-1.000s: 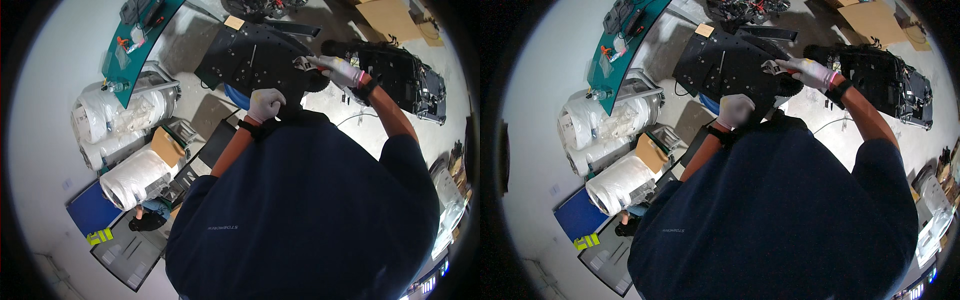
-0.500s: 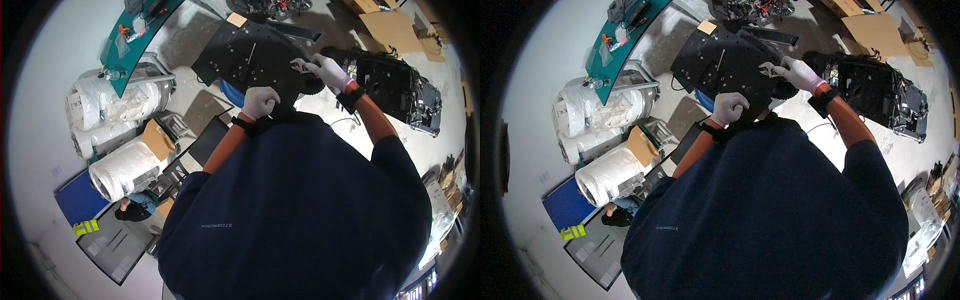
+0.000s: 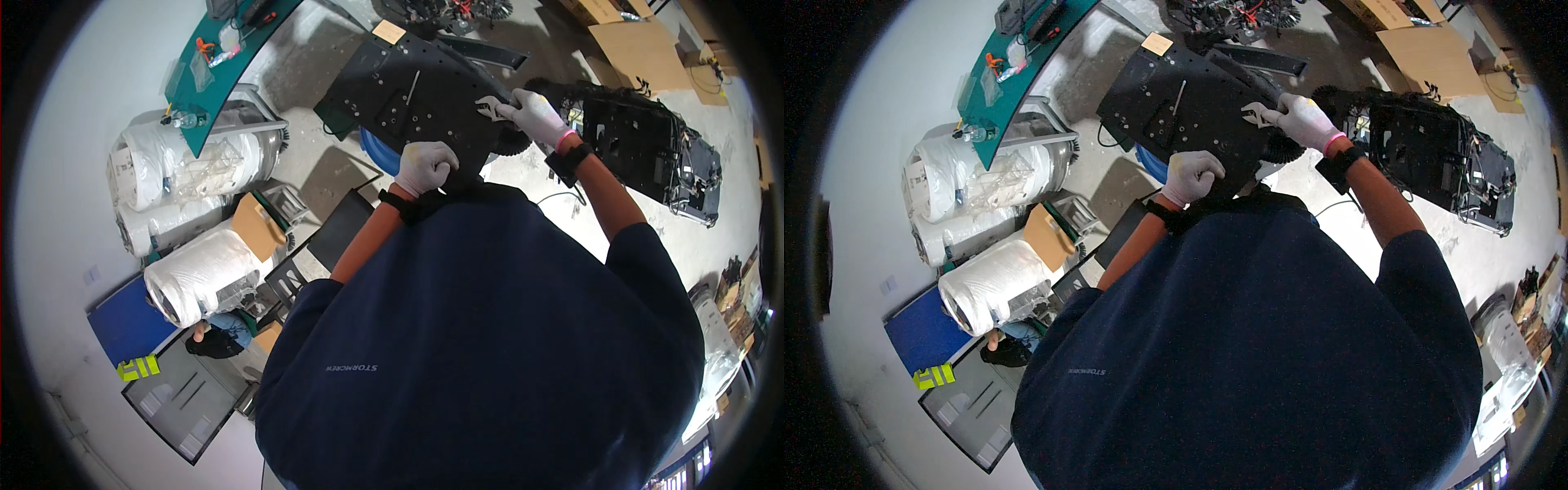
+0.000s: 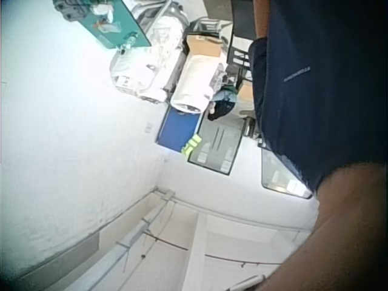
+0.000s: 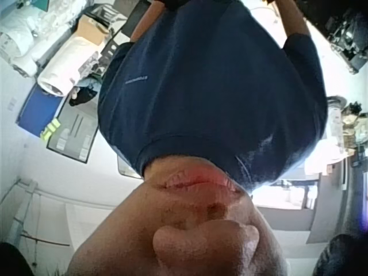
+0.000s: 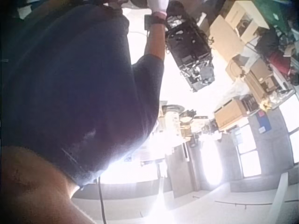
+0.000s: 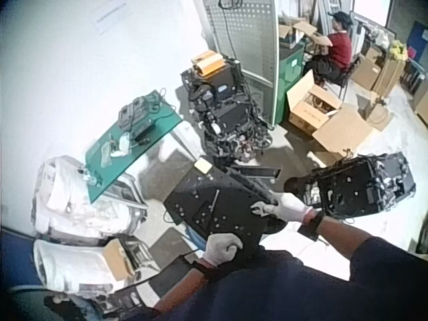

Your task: The worker is assembling a mechanical component, using a wrench to tighten bolts on a black metal plate before attaching it to a larger machine base.

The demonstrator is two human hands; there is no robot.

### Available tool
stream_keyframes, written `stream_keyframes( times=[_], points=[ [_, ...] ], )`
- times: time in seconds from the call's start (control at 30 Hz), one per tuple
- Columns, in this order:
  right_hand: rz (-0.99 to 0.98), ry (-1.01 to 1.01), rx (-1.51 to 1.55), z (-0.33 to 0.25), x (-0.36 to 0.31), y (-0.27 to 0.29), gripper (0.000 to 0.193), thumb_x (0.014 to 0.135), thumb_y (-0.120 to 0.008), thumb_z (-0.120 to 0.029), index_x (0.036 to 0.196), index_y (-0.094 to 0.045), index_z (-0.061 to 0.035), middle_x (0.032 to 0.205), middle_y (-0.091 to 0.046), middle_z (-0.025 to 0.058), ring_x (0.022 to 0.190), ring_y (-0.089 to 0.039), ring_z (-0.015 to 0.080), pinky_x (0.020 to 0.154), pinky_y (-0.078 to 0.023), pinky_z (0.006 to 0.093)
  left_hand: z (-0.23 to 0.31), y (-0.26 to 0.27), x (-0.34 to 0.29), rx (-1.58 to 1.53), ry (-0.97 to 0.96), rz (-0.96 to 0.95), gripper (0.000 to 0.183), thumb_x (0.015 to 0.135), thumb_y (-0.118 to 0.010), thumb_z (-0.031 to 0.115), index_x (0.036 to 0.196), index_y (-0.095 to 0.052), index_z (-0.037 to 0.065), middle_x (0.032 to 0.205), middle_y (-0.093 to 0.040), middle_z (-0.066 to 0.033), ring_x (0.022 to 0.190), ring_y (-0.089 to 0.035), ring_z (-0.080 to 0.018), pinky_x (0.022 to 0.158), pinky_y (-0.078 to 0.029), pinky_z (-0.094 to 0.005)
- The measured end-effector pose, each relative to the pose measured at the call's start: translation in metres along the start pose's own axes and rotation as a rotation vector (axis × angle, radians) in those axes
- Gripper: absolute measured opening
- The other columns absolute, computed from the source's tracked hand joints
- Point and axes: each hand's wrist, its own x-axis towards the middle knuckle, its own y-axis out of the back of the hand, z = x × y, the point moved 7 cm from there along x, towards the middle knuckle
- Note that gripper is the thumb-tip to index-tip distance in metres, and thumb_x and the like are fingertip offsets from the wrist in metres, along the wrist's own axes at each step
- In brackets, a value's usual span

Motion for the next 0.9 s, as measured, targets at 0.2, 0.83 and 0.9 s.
stream_keyframes(
  times=[0.2,0.83,0.9],
  points=[
    [0.092,-0.108,-0.030,0.007,0.002,0.001,0.068,0.084,-0.071,-0.063,0.092,-0.067,0.0039,0.082,-0.069,0.0215,0.080,-0.070,0.0324,0.073,-0.052,0.0416,-0.003,-0.003,-0.001,0.009,-0.008,-0.003,0.017,0.069,-0.056,-0.003,0.069,-0.069,0.008,0.078,-0.073,-0.0057,0.068,-0.071,-0.0220,0.062,-0.056,-0.0309],
    [-0.384,0.548,-0.708,-0.086,0.076,0.023,0.054,0.072,-0.077,-0.053,0.084,-0.070,0.0001,0.075,-0.069,0.0156,0.070,-0.069,0.0307,0.063,-0.053,0.0416,-0.004,0.000,-0.002,0.015,0.038,0.047,0.017,0.069,-0.055,0.000,0.068,-0.069,0.009,0.075,-0.072,-0.0061,0.065,-0.070,-0.0232,0.062,-0.056,-0.0334],
    [-0.433,0.563,-0.728,-0.095,0.072,0.020,0.056,0.073,-0.075,-0.055,0.083,-0.069,-0.0006,0.077,-0.070,0.0147,0.072,-0.069,0.0321,0.065,-0.054,0.0411,-0.003,0.001,-0.004,0.030,0.032,0.046,0.016,0.070,-0.055,0.001,0.068,-0.069,0.009,0.074,-0.071,-0.0061,0.065,-0.070,-0.0233,0.062,-0.055,-0.0333]
  ],
)
